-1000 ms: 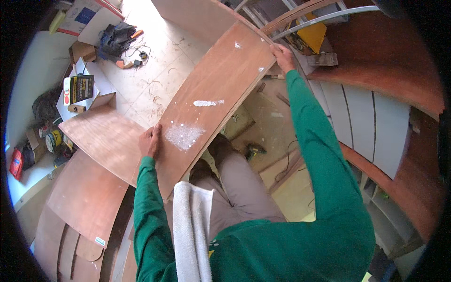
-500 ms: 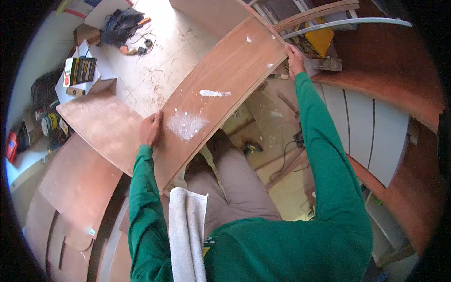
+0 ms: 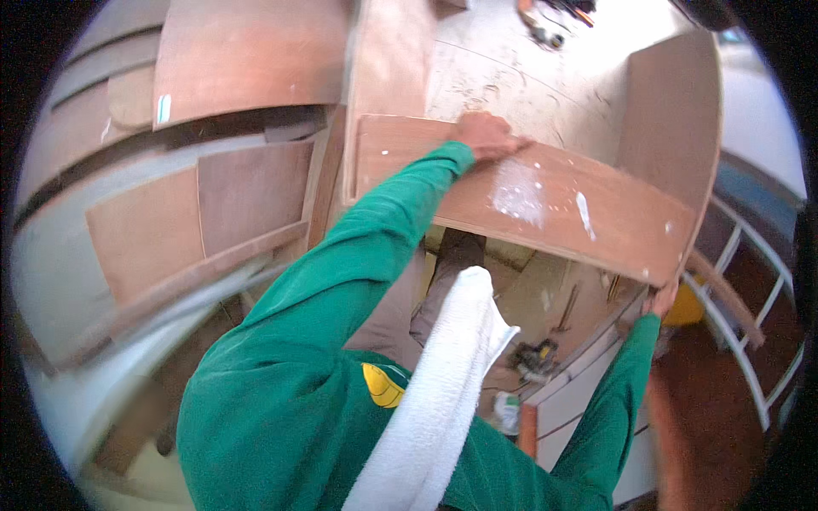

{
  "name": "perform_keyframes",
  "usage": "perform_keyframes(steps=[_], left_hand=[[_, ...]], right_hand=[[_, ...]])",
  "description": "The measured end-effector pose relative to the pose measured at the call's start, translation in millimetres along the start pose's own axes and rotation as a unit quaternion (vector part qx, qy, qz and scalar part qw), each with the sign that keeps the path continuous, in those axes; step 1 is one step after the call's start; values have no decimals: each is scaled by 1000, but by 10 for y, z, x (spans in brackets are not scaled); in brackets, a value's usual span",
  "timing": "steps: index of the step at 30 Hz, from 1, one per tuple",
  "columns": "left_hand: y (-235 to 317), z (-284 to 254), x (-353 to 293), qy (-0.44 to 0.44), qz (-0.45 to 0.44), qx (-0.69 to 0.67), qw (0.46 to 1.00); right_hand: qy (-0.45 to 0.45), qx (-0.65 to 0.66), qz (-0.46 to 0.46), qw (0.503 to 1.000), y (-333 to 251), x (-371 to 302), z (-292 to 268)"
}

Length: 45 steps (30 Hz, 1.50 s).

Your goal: The person assembles pieces of plywood to construct a box-like structure, using a drill to drive screws into the wood and positioning various panels by hand.

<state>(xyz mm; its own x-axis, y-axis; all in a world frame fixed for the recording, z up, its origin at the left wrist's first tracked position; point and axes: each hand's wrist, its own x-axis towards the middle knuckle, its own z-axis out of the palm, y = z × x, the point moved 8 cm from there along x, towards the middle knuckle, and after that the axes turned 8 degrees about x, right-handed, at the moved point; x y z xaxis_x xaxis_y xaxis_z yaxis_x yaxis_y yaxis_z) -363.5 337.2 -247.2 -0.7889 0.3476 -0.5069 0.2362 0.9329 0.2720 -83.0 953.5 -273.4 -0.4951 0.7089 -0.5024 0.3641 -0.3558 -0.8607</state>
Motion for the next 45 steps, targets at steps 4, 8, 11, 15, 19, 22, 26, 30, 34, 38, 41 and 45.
perform_keyframes(steps=[4, 8, 11, 15, 19, 22, 26, 30, 34, 38, 41, 45], left_hand=[[179, -222, -36, -12, 30, -31, 999], [-119, -167, -275, 12, -13, -56, 998], [32, -296, -185, 10, 15, -86, 996], [-9, -313, -197, 18, 7, -91, 996], [-29, -285, -201, 33, 3, -76, 997], [-23, -289, -198, 1, 3, -62, 998], [24, -335, -162, -41, 8, -58, 997], [-59, -281, -213, 0, 6, -59, 998], [5, -339, -204, -12, 12, -67, 998], [34, -396, -226, -13, 14, -67, 998], [-49, -297, -262, -24, -2, -60, 998], [52, -379, -203, -22, 6, -66, 998]], right_hand=[[36, -141, -56, 988, -327, 91, -562], [6, -115, 60, 992, -195, -157, 356], [-19, -126, 77, 989, -174, 8, -181], [-51, -106, 61, 991, -255, 57, -115], [-28, -89, 72, 993, -242, -115, 46], [-44, -99, 74, 991, -261, -152, 149], [-16, -70, 42, 997, -304, -174, 47], [14, -104, 46, 993, -331, -317, 274], [5, -128, 10, 992, -383, -265, 18], [-2, -138, 3, 990, -352, -197, -36], [11, -136, 33, 990, -352, -269, 170], [41, -130, 7, 991, -334, -133, -263]])
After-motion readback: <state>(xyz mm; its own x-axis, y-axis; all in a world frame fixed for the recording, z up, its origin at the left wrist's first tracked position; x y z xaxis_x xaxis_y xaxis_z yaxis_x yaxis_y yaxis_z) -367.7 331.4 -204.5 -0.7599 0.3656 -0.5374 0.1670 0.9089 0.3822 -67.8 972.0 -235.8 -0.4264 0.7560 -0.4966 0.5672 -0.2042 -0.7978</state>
